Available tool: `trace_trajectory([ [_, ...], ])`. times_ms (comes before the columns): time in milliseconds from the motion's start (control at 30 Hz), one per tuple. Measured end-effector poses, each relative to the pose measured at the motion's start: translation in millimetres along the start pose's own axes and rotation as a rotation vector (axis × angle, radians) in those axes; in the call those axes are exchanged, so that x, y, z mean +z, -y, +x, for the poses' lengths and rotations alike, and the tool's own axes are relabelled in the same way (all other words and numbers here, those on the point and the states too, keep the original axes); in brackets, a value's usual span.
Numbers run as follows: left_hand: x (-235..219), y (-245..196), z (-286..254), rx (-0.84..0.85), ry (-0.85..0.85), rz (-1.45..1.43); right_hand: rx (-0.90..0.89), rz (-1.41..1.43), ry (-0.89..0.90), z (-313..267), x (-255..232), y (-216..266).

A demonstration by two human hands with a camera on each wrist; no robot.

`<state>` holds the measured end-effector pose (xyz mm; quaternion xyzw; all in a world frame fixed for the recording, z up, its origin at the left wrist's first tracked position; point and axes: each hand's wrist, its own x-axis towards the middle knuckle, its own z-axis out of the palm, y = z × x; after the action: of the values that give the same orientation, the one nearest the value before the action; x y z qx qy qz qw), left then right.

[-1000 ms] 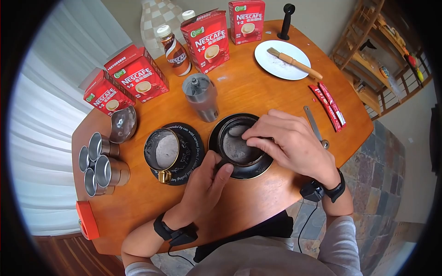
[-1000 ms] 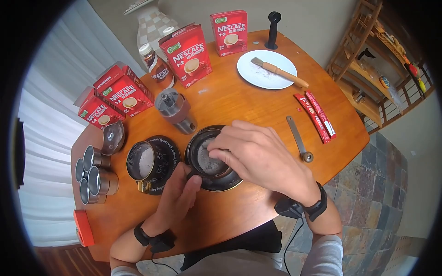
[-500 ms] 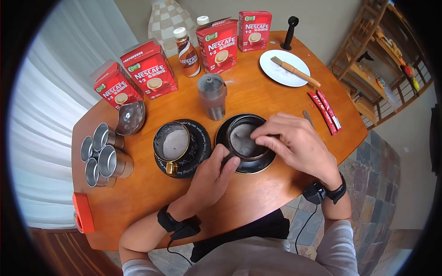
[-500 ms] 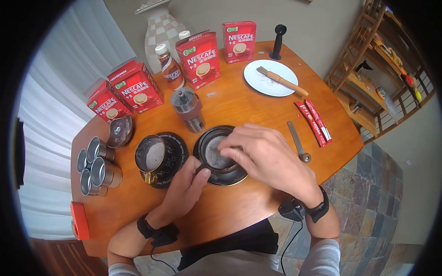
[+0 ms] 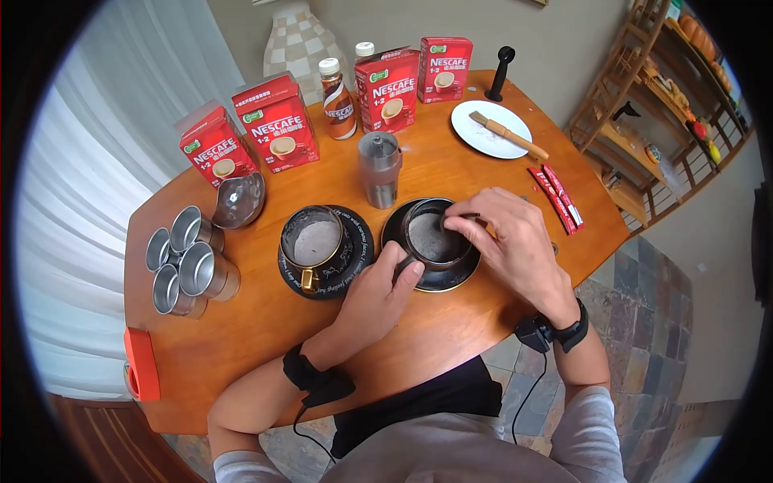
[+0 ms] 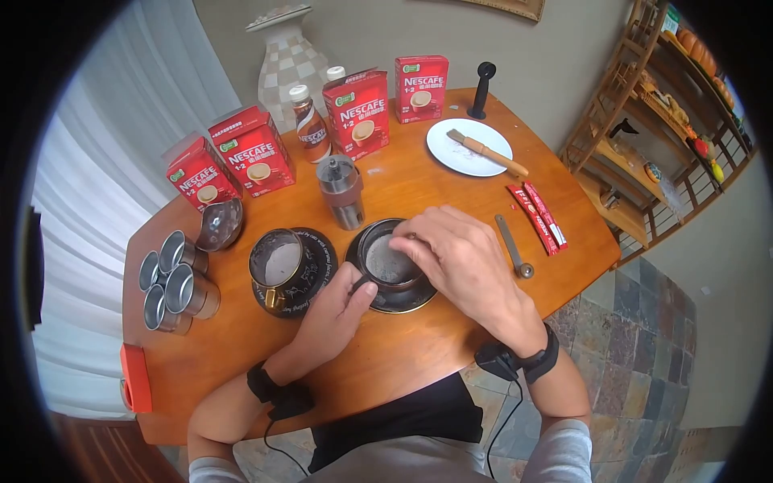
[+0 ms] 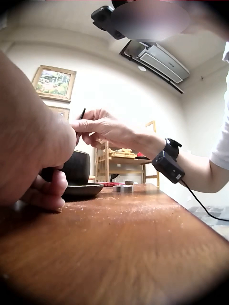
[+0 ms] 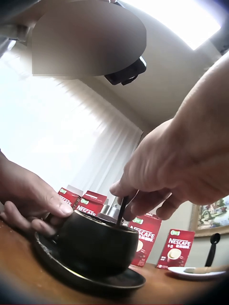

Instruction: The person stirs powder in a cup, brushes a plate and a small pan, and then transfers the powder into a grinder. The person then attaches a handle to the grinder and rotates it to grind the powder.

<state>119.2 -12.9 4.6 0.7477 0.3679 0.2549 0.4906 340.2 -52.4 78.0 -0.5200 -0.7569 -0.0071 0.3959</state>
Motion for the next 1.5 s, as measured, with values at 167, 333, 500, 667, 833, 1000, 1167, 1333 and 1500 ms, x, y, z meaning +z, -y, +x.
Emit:
trace_trajectory([
  [167,0,1,0,0.026,-0.012,0.046,0.072,-0.06,0.194,-8,-8,5],
  [333,1,5,2,0.042,0.0,0.028,0.05,-0.02,0.127,-7,-6,12],
  [500,-2,1,1,0.034,-0.003,0.05,0.094,-0.071,0.19,-6,-8,12],
  [667,-1,0,1,0.036,0.006,0.033,0.13,-0.033,0.079,-6,-4,10],
  [833,1,4,2,0.042,-0.004,0.003,0.169,-0.042,0.16,-6,-3,15],
  [1000,2,5,2,0.043,0.0,-0.034,0.18,0.091,0.072,0,6,14],
  [1167,0,3,2,0.025,0.009,-0.011,0.182,0.062,0.148,-2,1,15],
  [1333,0,3,4,0.046,0.006,-0.003,0.208,0.08,0.088,-5,7,10],
  [1500,3,10,5,0.075,-0.005,-0.013,0.313,0.245,0.219,-6,-3,15],
])
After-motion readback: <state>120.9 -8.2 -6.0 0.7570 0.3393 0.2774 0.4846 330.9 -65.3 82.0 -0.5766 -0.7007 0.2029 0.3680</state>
